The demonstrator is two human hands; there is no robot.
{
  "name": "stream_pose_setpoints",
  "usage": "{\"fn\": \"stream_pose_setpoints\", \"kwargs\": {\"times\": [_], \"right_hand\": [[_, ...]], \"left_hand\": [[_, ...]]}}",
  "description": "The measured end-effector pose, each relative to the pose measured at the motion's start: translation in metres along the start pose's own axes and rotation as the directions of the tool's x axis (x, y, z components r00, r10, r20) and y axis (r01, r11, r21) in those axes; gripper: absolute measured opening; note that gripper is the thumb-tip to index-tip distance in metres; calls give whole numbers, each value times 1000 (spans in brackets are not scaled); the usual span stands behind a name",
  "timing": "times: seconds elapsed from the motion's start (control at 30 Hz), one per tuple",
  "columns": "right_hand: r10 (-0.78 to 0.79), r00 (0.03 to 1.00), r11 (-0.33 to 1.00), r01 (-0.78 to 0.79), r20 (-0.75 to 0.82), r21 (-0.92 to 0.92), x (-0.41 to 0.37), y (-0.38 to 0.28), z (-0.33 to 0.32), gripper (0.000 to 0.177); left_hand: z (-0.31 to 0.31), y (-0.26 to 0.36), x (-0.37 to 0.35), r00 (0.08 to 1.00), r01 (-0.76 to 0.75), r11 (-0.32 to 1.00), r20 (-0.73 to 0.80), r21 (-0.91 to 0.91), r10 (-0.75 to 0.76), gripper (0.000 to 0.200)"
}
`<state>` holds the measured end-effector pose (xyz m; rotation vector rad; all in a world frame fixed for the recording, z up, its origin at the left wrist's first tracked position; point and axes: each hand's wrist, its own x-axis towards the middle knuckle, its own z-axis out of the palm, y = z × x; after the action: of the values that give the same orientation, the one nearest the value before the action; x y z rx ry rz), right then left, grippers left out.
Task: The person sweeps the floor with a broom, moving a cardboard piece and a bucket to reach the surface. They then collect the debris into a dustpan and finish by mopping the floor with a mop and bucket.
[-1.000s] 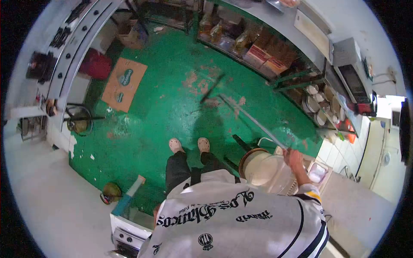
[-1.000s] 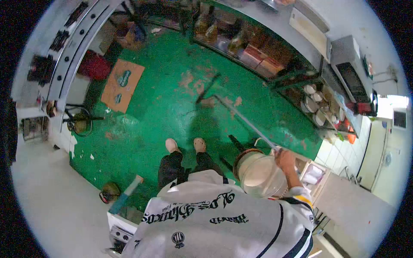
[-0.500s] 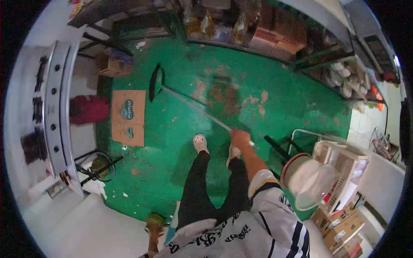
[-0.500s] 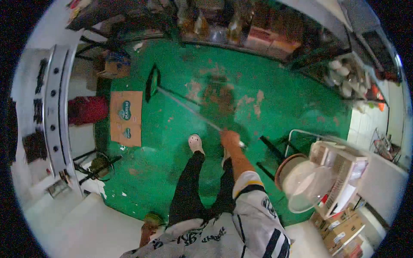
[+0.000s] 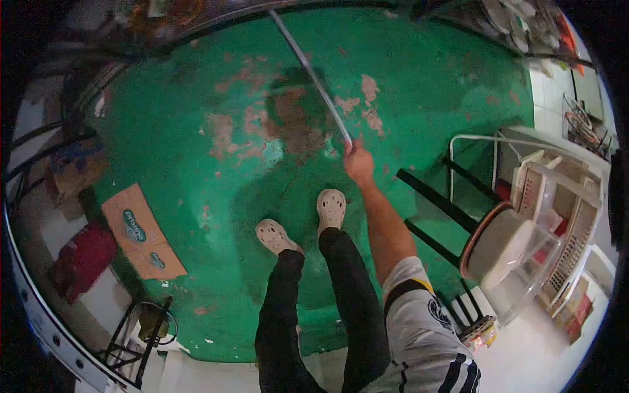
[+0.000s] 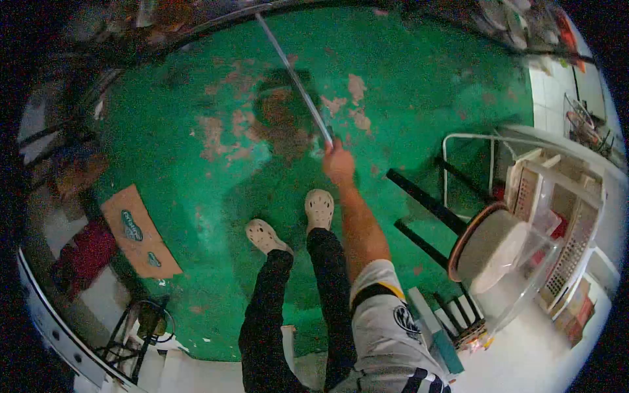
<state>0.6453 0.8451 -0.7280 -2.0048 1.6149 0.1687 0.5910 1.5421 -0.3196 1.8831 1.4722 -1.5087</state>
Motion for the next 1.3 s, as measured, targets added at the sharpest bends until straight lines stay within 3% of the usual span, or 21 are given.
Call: {"fn": "stream_pose_setpoints", "kwargs": {"times": [0.13,0.23,0.3,0.33,0.37,0.43,0.57,0.63,0.73,0.8,0.87,1.0,1.07,1.13,1.3], "right_hand": [[29,994,993,-17,-106,115,36,4,31,37],[17,997,961,5,-79,277,3,21,37,38],[-62,992,973,84,-107,215,-56,30,16,37],[-57,998,982,54,12,184,-91,30,-9,38],[137,978,950,-174,156,259,-123,36,-26,39],[333,885,861,-427,327,278,-205,42,-77,42],[334,899,884,-403,283,237,-372,74,-188,42],[454,809,872,-489,374,-3,-420,93,-234,37],[390,895,916,-401,216,8,-404,81,-273,32],[229,972,973,-229,51,-10,-348,81,-256,30],[186,982,982,-185,19,-44,-272,74,-243,34],[298,952,948,-304,74,92,-235,101,-233,44],[279,953,955,-289,118,73,-273,95,-281,51],[413,893,907,-421,177,6,-304,98,-315,53],[157,975,969,-121,159,-214,-399,53,-454,47]], "left_hand": [[20,44,3,998,-57,997,-13,54,57,54],[23,60,0,996,-90,992,2,93,90,54],[24,69,-2,992,-125,987,19,103,123,53],[24,72,-4,989,-146,983,30,108,143,53],[23,76,-6,986,-164,980,40,111,161,53],[18,80,-12,980,-195,974,57,117,189,52],[9,93,-29,969,-244,961,77,129,236,51],[5,98,-35,965,-258,956,80,141,249,51],[-7,98,-32,961,-275,946,85,171,264,50],[-17,100,-38,956,-292,937,89,190,280,50],[-22,108,-50,947,-321,924,102,206,306,49],[-34,114,-73,918,-393,901,132,184,374,49],[-36,117,-78,898,-430,888,171,161,404,48],[-41,117,-77,875,-468,873,209,136,437,48],[-69,112,-72,778,-598,792,323,121,538,47]]}}
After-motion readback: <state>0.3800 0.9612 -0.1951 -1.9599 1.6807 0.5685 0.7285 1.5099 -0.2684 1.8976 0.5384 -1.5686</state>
